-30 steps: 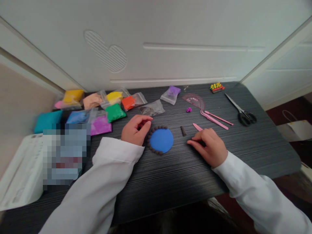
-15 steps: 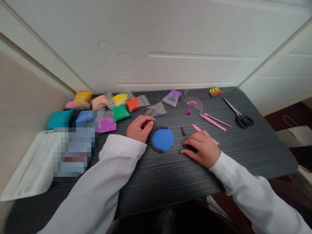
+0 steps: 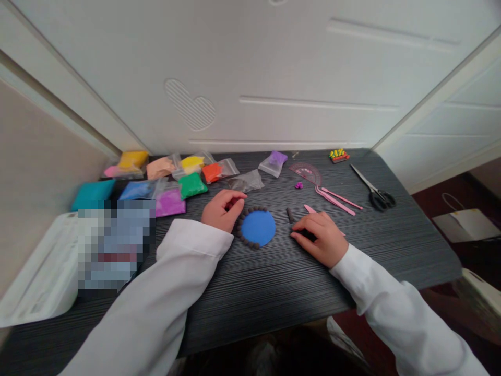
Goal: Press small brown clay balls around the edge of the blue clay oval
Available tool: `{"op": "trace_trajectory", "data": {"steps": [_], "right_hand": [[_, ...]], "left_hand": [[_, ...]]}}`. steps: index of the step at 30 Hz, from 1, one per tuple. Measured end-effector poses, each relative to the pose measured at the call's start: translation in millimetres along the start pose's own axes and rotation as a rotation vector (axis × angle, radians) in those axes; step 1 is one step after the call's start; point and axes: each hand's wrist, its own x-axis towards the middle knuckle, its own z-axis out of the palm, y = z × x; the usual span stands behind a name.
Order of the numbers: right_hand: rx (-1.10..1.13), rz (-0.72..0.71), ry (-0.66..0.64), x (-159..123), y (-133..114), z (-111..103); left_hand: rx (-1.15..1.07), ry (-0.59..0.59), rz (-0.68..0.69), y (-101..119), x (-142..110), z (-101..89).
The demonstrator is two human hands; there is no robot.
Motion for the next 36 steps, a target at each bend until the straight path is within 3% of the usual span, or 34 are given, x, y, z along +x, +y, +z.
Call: {"op": "trace_trajectory", "data": {"steps": [10,14,18,30,36], "right_hand": [[0.094,0.191,0.148,-3.5,-2.7,4.1],[-0.169,0.146,0.118,1.0,-10.5,4.7],[-0.336,0.191,0.152,5.1,-16.5,7.7],[-0.290,0.208,0.248,9.7,-13.9,21.0],[-0.254,0.144,0.298,26.8,-26.5,7.9]], "left_hand": [[0.005,-0.047,0.026,-0.6,0.8,-3.8],[0.009,-0.052,0.027,-3.7,2.0,-3.4],[-0.012,-0.013,0.037,-8.8,2.7,0.4],[-0.009,0.009,0.025,-9.5,1.2,0.4],[-0.287,-0.020,-0.010,-6.6,-2.1,-2.9]]}}
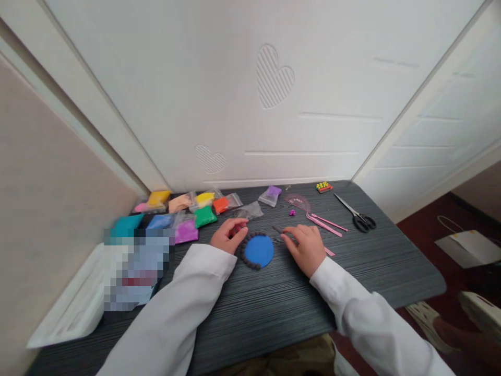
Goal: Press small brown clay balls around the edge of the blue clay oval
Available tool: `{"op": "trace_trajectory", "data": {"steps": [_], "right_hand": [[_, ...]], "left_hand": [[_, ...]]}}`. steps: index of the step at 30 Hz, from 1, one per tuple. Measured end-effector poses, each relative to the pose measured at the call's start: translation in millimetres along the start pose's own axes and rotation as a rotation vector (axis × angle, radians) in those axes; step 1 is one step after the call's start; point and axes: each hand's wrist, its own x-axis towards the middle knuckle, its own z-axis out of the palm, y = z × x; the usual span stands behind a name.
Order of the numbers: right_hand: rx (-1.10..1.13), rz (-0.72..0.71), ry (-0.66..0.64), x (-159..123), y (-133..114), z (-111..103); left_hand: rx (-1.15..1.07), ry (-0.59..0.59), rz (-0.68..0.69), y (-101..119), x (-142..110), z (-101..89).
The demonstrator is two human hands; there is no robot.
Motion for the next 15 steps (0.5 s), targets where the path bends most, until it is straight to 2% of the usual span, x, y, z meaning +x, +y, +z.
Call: {"op": "trace_trajectory", "data": {"steps": [4,7,10,15], "right_hand": [[0.079,-0.115,0.025,27.2,-26.6,1.4],[0.123,-0.132,0.045,39.7,-45.1,9.9],[0.157,-0.118,0.034,40.8,-54.3,17.5],[0.169,-0.116,0.029,34.3,-55.0,20.3]], "left_hand": [[-0.364,-0.062,-0.079,4.1,0.0,-0.7],[-0.638,-0.083,-0.167,5.5,0.8,-2.5],[-0.707,-0.078,-0.262,5.7,0.8,-4.8],[-0.714,-0.097,-0.319,5.0,-2.3,-3.6]]}}
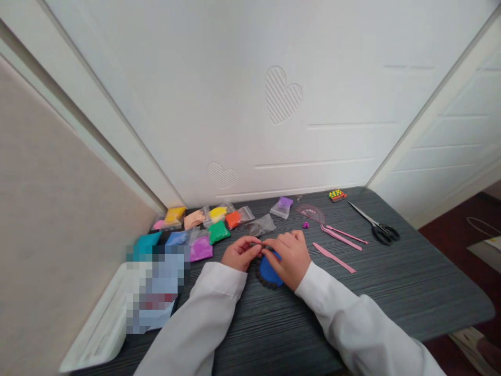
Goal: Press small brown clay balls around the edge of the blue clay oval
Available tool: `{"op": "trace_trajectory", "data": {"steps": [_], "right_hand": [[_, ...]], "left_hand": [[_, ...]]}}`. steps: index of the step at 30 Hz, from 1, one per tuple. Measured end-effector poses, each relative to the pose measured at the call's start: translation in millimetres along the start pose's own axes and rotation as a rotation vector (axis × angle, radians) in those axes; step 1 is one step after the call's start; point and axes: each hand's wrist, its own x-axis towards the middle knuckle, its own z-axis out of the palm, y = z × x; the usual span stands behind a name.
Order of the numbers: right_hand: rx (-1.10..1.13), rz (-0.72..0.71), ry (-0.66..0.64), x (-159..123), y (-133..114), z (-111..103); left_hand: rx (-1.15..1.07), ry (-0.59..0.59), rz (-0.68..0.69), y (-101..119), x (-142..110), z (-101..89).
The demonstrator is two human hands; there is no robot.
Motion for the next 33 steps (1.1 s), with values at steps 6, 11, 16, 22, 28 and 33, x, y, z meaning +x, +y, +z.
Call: {"op": "trace_trajectory", "data": {"steps": [6,11,16,22,28,33], "right_hand": [[0.024,-0.009,0.029,-2.7,1.9,2.1],[0.036,0.004,0.051,-2.7,2.6,3.5],[0.025,0.002,0.035,-3.0,2.9,3.0],[0.019,-0.004,0.029,-3.9,3.9,4.2],[0.018,-0.010,0.020,-4.0,4.6,2.7],[0.005,-0.023,0.026,-4.2,3.6,2.1]], "left_hand": [[-0.054,0.010,-0.033,-2.6,-0.6,2.4],[-0.083,0.011,-0.035,-0.9,-0.2,2.0],[-0.052,0.026,-0.023,-4.0,0.0,2.8],[-0.016,0.018,-0.005,-5.9,-0.8,3.8],[-0.035,0.003,-0.011,-3.8,-2.2,5.6],[-0.071,-0.010,-0.019,-1.8,-2.8,8.3]]}}
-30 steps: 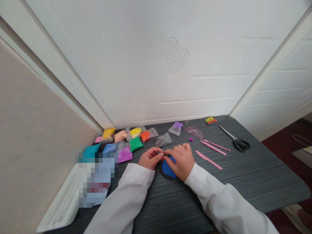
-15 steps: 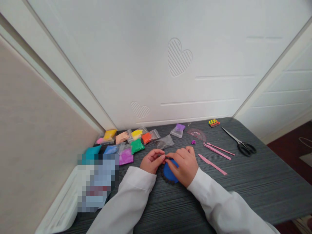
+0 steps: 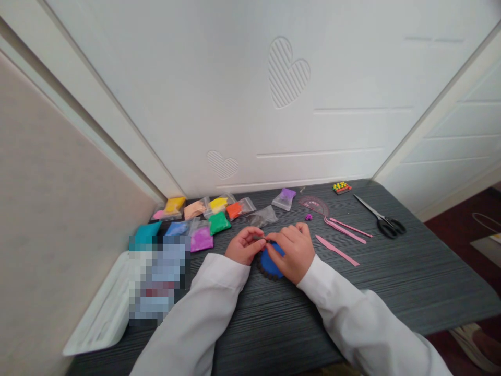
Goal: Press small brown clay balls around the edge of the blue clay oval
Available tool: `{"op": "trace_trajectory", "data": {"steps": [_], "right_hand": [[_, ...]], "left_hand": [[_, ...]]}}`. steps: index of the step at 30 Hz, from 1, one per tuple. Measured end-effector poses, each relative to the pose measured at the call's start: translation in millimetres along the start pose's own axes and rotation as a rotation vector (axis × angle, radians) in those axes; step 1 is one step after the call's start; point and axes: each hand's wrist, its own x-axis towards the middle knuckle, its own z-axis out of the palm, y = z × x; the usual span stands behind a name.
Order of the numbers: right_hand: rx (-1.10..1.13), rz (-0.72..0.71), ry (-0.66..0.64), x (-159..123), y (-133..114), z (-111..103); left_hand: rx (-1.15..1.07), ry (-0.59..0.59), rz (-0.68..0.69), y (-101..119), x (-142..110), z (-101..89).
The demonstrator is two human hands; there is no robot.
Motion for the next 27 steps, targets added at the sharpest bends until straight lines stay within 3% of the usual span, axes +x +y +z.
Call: {"op": "trace_trajectory", "data": {"steps": [11,15,17,21,27], "right_hand": [[0.011,-0.001,0.002,-0.6,0.5,1.0],[0.149,0.072,-0.008,1.4,-0.5,-0.2],[0.347,0.174,-0.052,3.1,-0.3,-2.8],[1.029,0.497,-0.188,5.9,2.5,-11.0],[1.837,0.786,-0.159,10.2,8.4,-16.9]], "left_hand": [[-0.035,0.017,-0.042,-2.4,-0.9,2.0],[-0.056,0.021,-0.055,-0.5,-2.5,4.3],[-0.065,0.027,-0.046,1.6,-2.3,4.3],[-0.083,0.061,-0.018,7.1,1.5,-1.4],[-0.108,0.118,-0.005,10.4,6.8,-9.9]]}}
